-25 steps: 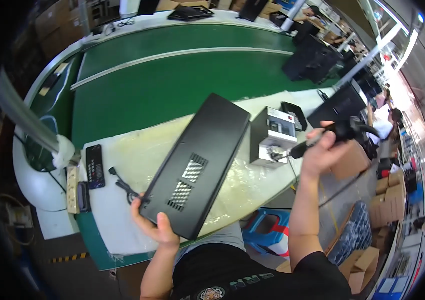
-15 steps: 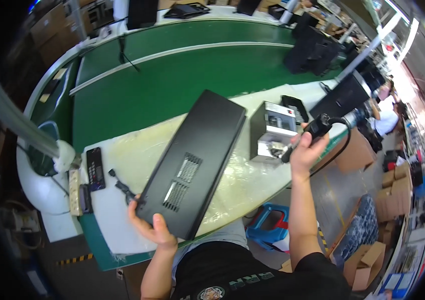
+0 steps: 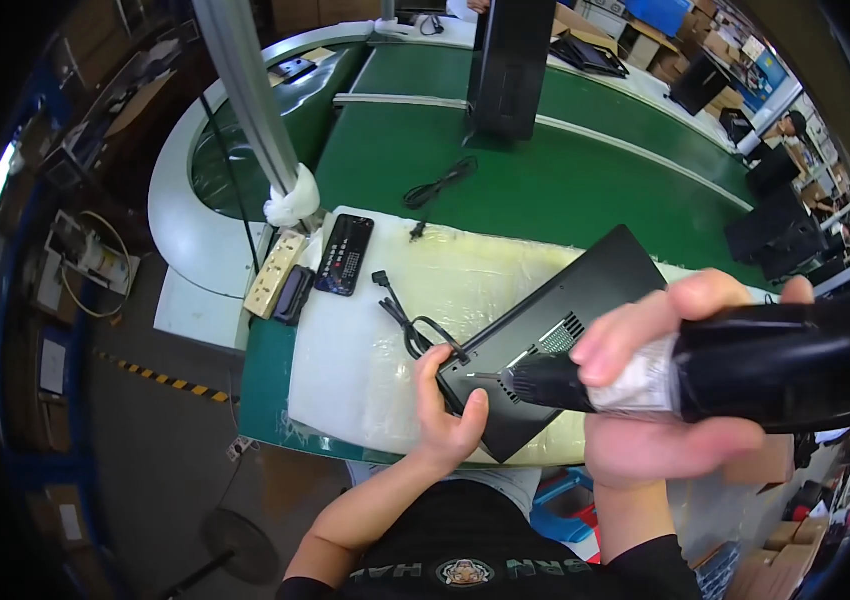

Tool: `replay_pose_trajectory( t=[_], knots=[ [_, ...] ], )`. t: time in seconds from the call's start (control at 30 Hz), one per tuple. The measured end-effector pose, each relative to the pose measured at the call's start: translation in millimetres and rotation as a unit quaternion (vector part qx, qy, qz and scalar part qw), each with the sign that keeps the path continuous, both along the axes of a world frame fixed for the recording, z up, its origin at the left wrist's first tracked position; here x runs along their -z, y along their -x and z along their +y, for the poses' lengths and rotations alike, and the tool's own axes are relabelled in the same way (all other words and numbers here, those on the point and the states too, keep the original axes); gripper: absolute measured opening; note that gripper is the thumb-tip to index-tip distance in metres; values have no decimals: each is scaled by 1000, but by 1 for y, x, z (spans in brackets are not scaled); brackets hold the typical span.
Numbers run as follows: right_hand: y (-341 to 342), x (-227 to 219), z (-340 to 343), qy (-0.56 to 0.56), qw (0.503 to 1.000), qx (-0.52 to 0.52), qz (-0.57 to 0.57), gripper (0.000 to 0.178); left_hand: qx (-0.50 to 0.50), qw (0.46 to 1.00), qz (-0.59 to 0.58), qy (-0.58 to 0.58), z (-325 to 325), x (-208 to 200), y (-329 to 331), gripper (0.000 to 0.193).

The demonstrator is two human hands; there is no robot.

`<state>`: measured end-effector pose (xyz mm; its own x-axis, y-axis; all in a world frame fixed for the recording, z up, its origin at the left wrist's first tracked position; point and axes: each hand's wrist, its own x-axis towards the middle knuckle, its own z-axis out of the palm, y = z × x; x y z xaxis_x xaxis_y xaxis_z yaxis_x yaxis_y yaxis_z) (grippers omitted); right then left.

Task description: Assembling black electronic device enclosures using an electric screwdriver on a factory production line.

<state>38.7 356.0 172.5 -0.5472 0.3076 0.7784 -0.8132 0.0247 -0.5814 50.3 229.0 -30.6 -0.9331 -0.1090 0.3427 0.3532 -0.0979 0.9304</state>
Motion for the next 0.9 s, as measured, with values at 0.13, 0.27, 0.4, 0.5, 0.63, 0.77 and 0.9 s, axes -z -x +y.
replay_pose_trajectory(
  t=[0.13, 0.27, 0.4, 0.5, 0.63, 0.77, 0.9],
  knots=[
    [25, 4, -22, -101, 993, -64, -14, 89, -11, 999, 23, 33, -3, -6, 2, 58],
    [26, 0, -43, -123, 988, -49, -86, 92, -19, 999, 28, 35, -2, -7, 3, 58],
    [28, 0, -44, -96, 982, -104, -123, 83, -9, 999, 36, 24, -1, -2, 6, 60],
    [28, 2, -43, -34, 968, -193, -157, 70, -3, 999, 33, 28, 0, -2, 2, 62],
    [29, 9, -56, -131, 974, -94, -156, 95, -9, 999, 6, 51, -3, -10, 1, 66],
    [40, 16, -60, -79, 963, -211, -150, 98, -13, 996, 29, 86, -10, -15, -1, 67],
    [52, 22, -67, -74, 961, -243, -111, 98, -60, 987, 63, 134, -26, 0, -28, 66]
  ],
)
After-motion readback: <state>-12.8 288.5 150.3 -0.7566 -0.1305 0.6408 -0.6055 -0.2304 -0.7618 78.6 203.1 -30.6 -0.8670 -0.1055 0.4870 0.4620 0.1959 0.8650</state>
